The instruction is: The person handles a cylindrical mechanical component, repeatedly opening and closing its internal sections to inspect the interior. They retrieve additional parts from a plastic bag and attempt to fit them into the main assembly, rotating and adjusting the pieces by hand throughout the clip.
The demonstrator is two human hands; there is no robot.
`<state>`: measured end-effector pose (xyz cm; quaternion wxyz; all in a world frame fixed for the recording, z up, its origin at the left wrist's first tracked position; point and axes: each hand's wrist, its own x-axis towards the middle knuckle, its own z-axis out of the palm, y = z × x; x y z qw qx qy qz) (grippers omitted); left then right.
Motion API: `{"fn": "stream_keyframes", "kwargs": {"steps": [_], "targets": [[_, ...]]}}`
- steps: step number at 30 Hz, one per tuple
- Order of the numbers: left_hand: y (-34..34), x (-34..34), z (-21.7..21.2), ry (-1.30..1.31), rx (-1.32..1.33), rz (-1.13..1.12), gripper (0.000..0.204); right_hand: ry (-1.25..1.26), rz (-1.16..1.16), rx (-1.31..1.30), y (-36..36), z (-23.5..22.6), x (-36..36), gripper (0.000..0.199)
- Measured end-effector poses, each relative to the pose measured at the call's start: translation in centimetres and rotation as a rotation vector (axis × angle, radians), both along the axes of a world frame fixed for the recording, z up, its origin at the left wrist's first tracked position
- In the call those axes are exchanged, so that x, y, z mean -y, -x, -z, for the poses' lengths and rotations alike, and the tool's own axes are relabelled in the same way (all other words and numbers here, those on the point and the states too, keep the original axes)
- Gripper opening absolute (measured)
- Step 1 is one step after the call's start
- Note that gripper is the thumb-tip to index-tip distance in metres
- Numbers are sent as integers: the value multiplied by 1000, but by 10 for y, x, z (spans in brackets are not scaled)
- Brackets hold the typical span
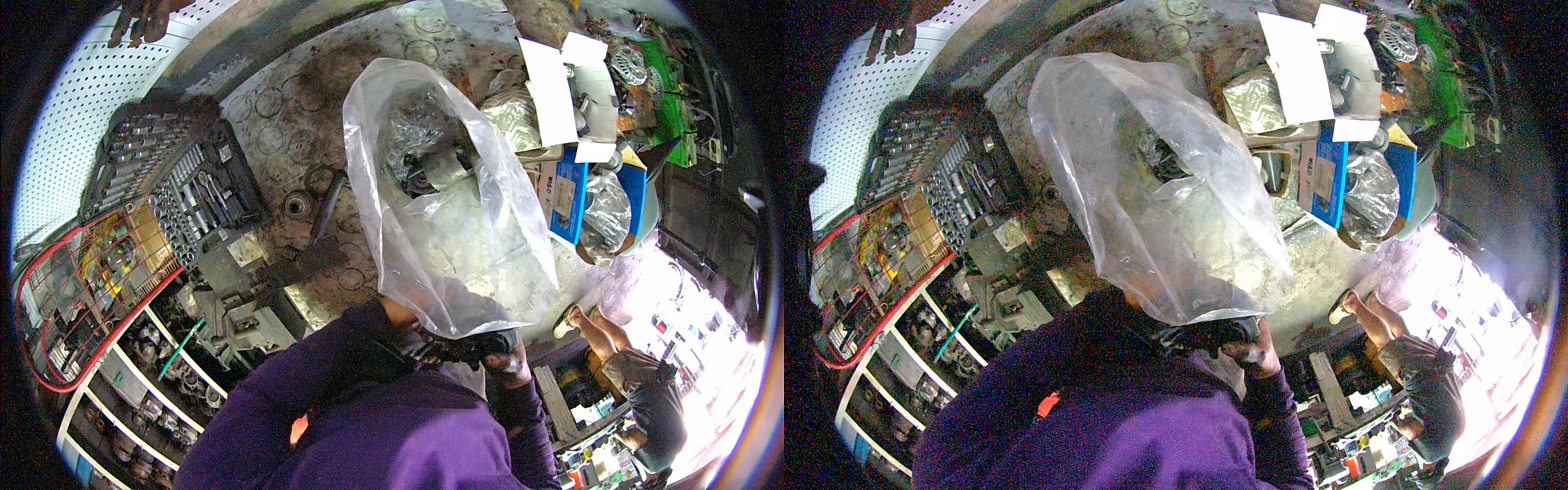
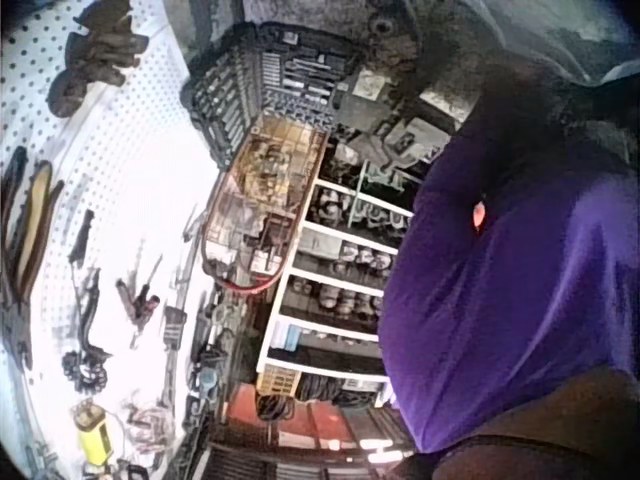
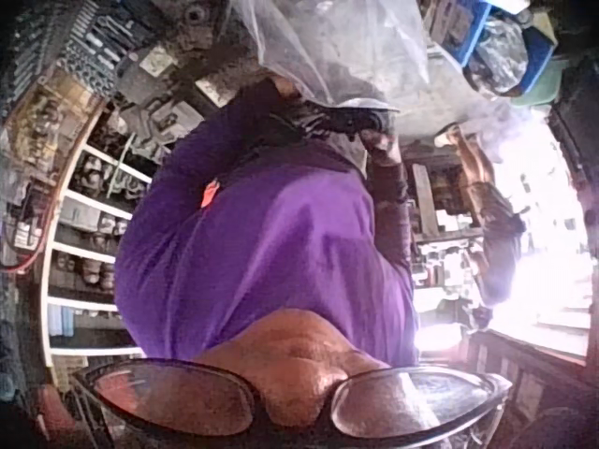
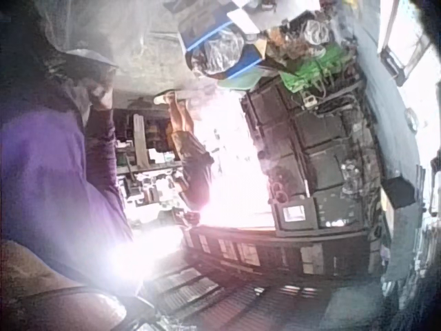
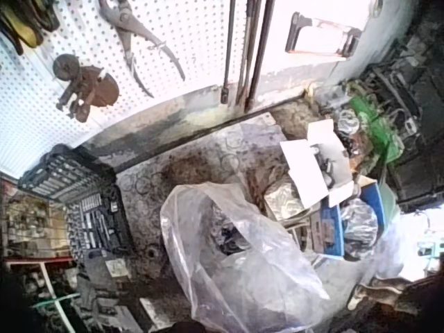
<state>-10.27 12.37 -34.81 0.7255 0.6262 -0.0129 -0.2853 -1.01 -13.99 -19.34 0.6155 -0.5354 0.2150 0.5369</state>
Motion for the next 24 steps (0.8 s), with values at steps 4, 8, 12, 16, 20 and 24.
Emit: {"fn": "stream_keyframes", "kwargs": {"steps": [4, 8, 12, 16, 20, 24], "targets": [[-13, 13, -7, 165, -161, -29, 47, 48, -26, 15, -4, -12, -21, 88], [-27, 24, -14, 321, -332, -51, 44, -30, 94, 6, -8, -17, -33, 85], [-45, 47, -17, 466, -468, -70, 42, 13, 102, 156, -7, -8, -18, 86], [-60, 67, -27, 574, -566, -59, 40, -172, 169, 203, -9, -3, 4, 94], [-73, 84, -51, 636, -639, -24, 38, -49, 317, 236, -7, -16, 13, 98], [-81, 107, -80, 551, -572, -58, 45, -88, 415, 288, 2, -26, 29, 98]]}}
